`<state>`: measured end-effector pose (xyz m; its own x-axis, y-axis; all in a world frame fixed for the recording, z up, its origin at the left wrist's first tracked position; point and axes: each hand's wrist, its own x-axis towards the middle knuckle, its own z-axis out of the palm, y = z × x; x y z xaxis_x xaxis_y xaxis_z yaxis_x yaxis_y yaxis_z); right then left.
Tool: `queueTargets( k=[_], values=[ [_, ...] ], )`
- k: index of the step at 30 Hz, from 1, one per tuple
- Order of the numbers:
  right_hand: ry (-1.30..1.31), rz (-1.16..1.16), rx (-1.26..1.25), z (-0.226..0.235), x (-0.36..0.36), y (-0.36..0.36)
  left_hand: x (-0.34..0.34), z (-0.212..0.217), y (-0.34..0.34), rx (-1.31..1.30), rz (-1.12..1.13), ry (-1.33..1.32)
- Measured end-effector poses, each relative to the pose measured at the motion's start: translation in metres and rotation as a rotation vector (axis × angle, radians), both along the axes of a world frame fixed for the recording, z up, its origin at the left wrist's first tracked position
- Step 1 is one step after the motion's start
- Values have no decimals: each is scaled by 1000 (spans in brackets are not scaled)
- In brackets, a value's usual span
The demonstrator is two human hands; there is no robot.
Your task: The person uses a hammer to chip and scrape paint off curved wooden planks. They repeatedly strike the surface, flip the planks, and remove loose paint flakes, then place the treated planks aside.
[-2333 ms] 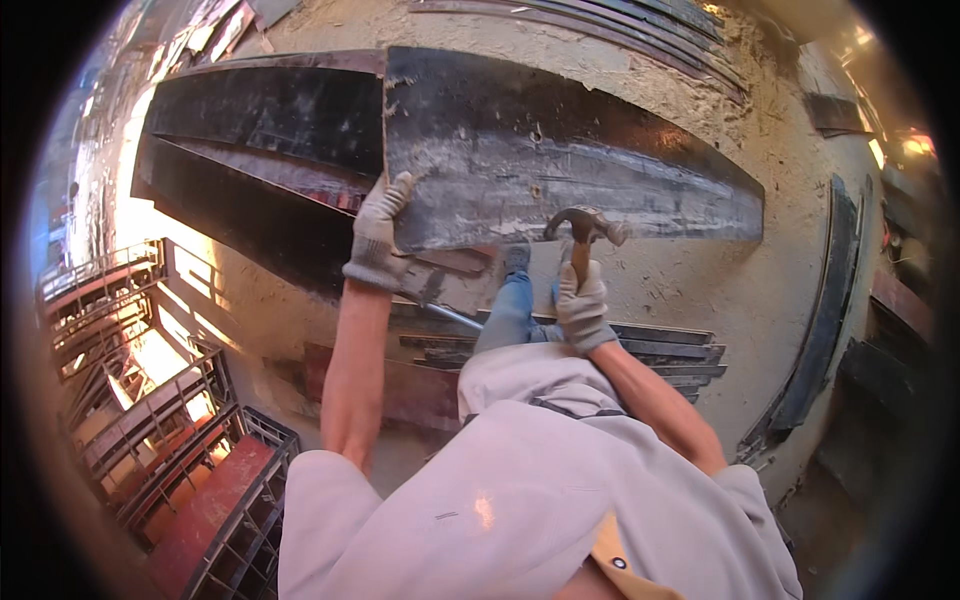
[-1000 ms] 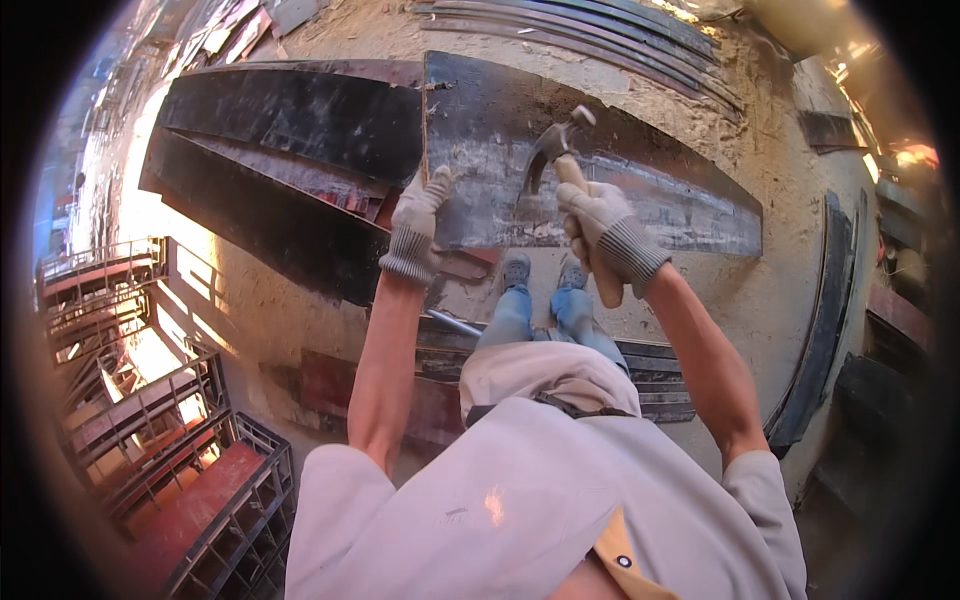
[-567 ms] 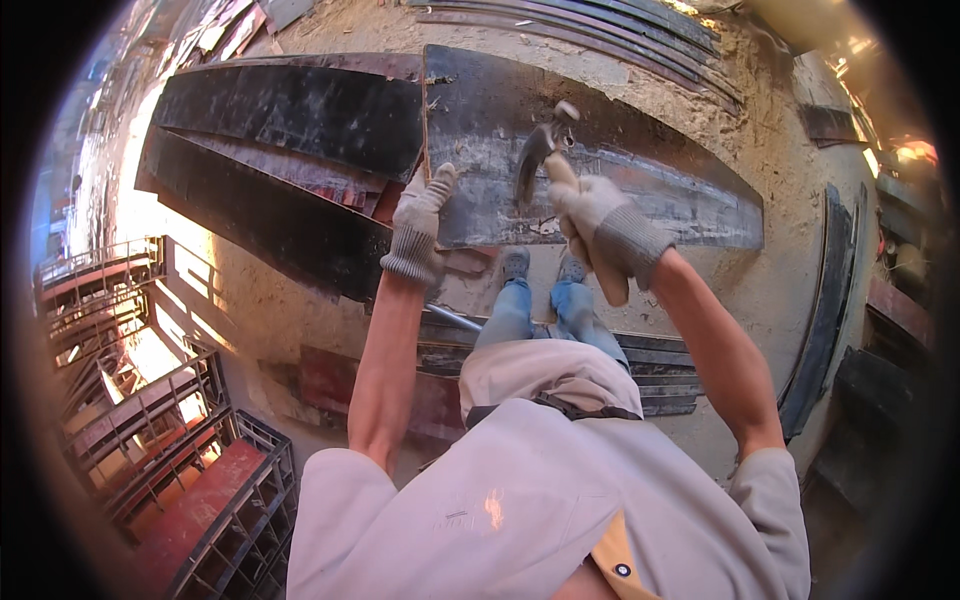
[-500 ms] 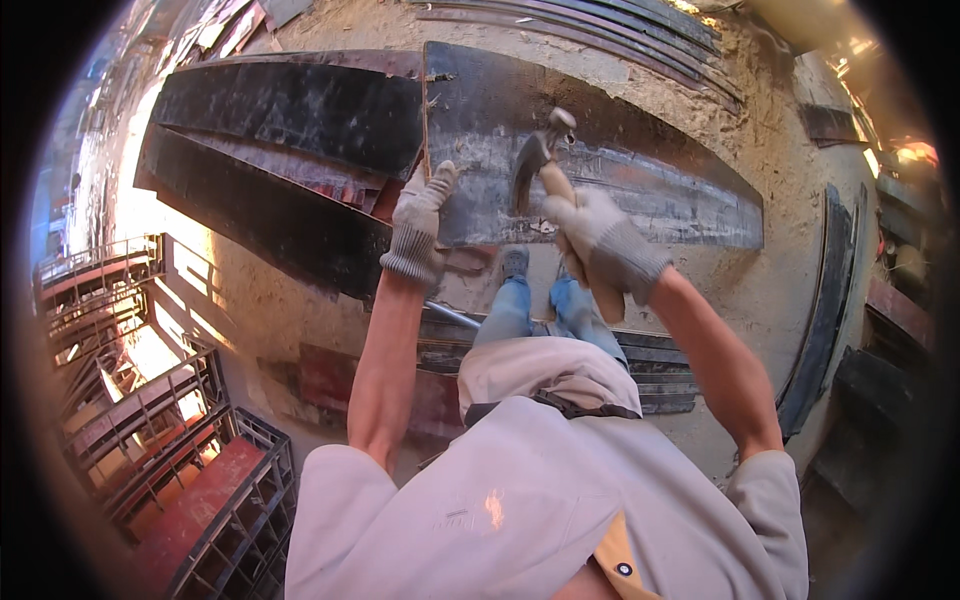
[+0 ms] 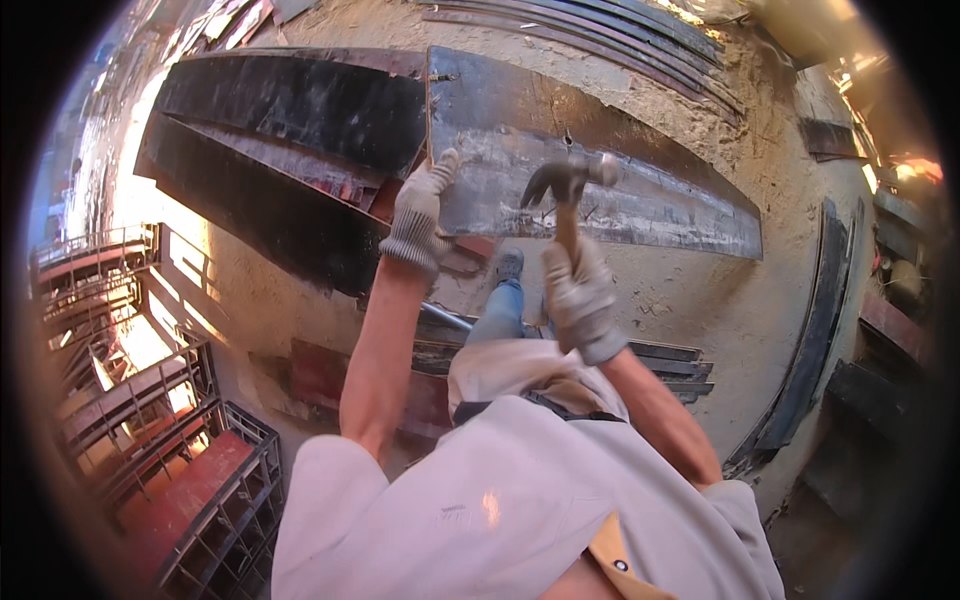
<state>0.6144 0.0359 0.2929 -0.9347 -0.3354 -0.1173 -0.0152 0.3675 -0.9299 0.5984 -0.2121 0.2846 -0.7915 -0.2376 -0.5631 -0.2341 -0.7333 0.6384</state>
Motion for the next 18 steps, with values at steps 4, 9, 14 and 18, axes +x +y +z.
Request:
queueTargets(
  k=[4, 9, 14, 18],
  values=[
    [-133, -29, -342, 62, -55, 37, -2, 4, 4, -56, -21, -35],
    [-612, -28, -271, 104, -64, 58, 2, -7, 2, -247, -71, -143],
    [-315, -97, -145, 82, -38, 54, 10, -13, 2, -216, -44, -56],
    [-367, 180, 243, 63, -32, 51, 5, -11, 0, -304, -105, -2]
  ],
)
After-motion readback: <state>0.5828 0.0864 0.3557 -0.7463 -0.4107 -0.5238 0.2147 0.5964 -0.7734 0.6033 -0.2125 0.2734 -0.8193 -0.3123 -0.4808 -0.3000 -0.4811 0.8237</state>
